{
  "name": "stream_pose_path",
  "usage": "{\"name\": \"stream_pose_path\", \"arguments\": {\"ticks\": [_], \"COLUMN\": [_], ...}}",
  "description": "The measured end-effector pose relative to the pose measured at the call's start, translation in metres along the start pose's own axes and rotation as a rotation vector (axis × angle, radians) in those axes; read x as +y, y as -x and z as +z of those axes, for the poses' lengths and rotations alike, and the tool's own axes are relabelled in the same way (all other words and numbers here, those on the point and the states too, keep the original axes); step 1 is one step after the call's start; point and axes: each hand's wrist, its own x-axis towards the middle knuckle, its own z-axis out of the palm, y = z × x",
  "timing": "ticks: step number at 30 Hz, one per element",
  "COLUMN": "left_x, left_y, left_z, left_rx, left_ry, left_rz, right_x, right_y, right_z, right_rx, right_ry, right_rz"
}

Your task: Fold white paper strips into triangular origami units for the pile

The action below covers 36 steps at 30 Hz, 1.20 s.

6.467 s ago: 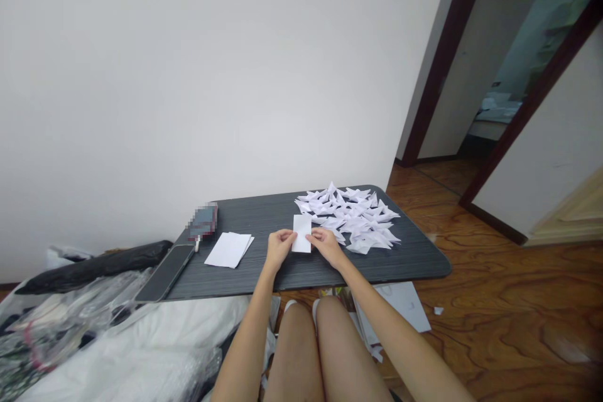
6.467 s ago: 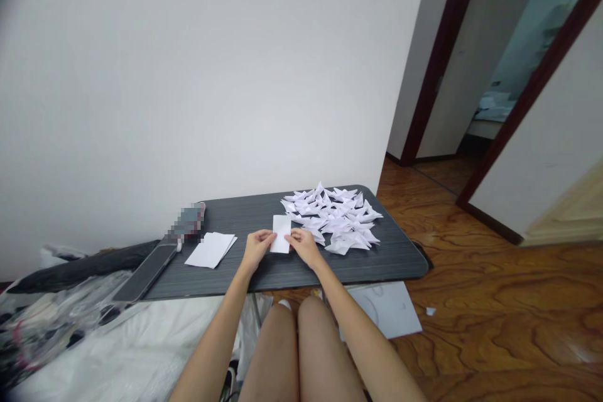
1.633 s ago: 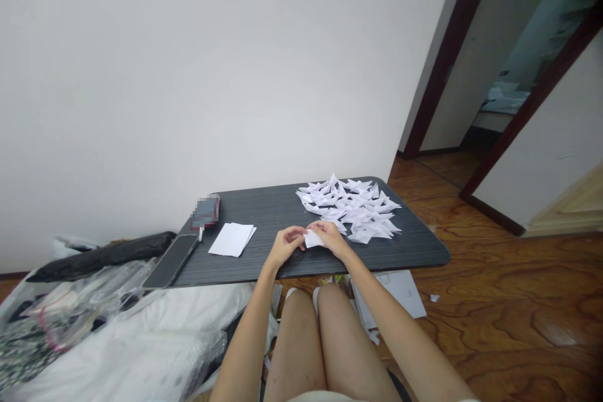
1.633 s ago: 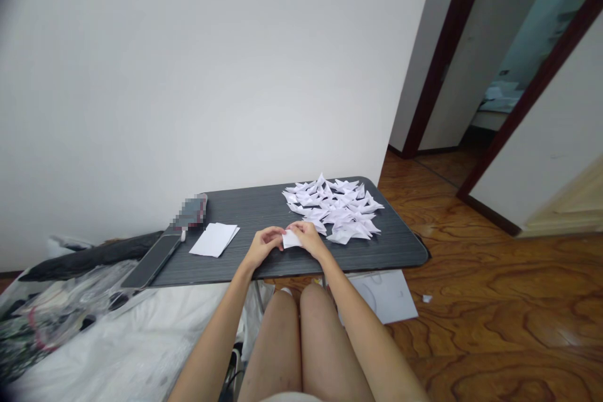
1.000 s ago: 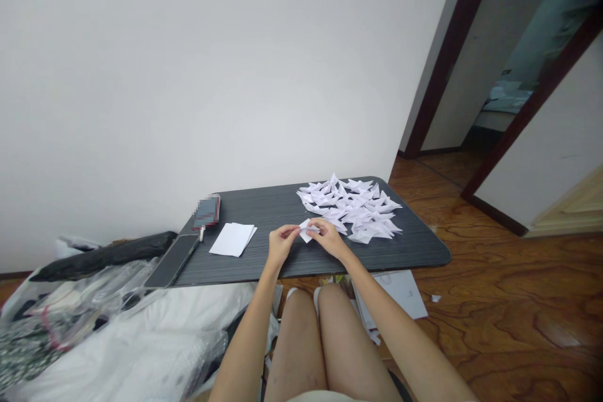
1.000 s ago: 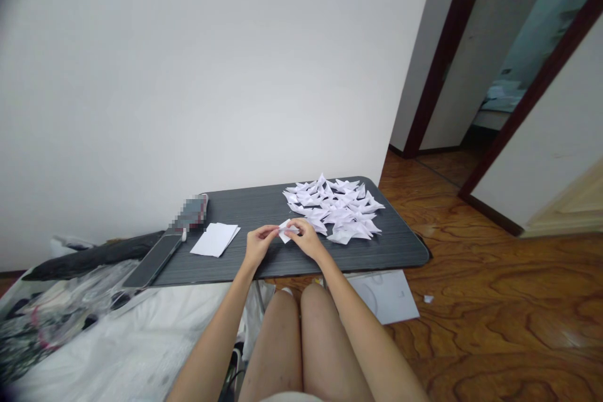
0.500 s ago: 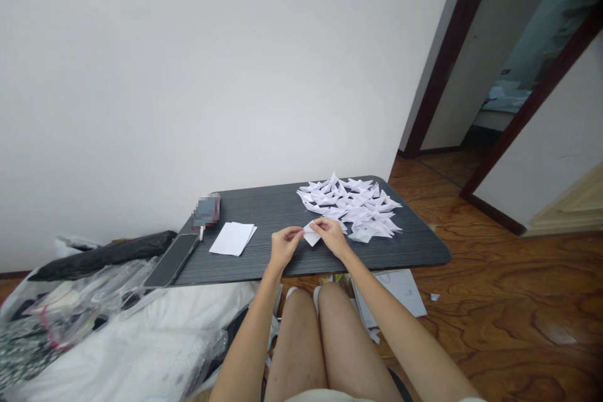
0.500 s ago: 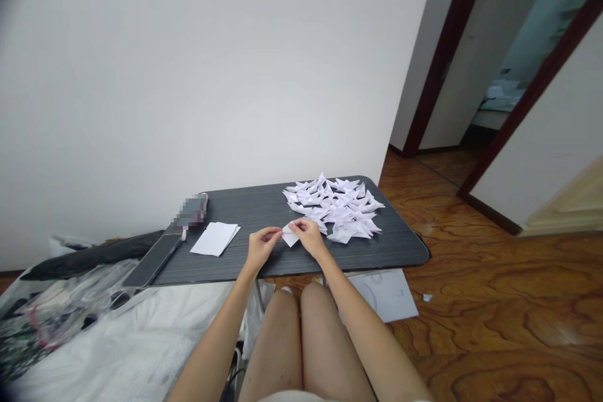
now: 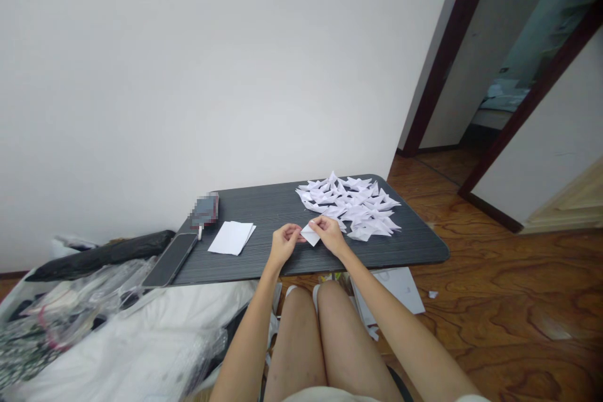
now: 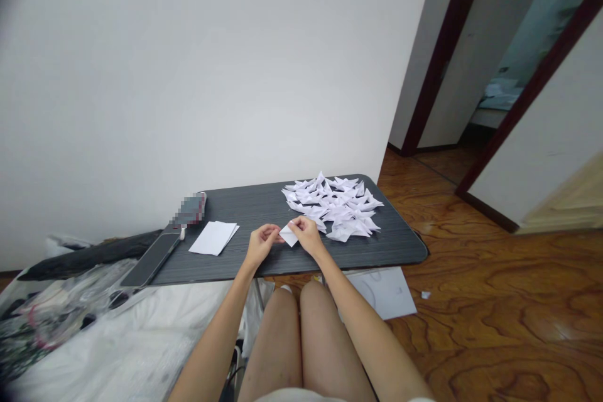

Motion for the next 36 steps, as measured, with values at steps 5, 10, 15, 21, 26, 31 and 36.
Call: {"name": "stream_pose_path", "arguments": {"ticks": [5,10,15,21,26,31,36], "left_x": [0.0005,0.0013,-0.0013,-0.0074,-0.0068,-0.0057,-0.0027], "left_y": [-0.0008,-0.0007,0.0003,0.0003,0.0006,0.0010,0.0016], "left_z": [-0.0027,-0.0032,-0.0015,-0.0012,0.0000,0.0012,0.0024], "left_rx": [-0.022,-0.018,-0.023,-0.027,-0.085,-0.095,-0.134], "left_ry": [-0.010,-0.036,0.000,-0.036,-0.022,-0.069,-0.082], "left_rz": [-0.023,-0.036,-0.059,-0.069,-0.063,-0.036,-0.040], "right_x": [-0.0028,-0.0044,-0.0043,-0.0023,-0.0008,0.0016,0.0019], "right_y": [0.0010,0.0013,0.0013,0.0014,0.0013,0.0007,0.0001], "right_z": [0.0007,0.0015,0.0011,-0.0001,-0.0002,-0.0004,0.0005], "right_rx": [-0.007,-0.021,-0.019,-0.029,-0.021,-0.043,-0.047], "right_ry": [0.003,0.002,-0.010,0.031,0.030,0.028,0.020], "right_rz": [-0.029,-0.065,-0.055,-0.077,-0.091,-0.072,-0.076]}}
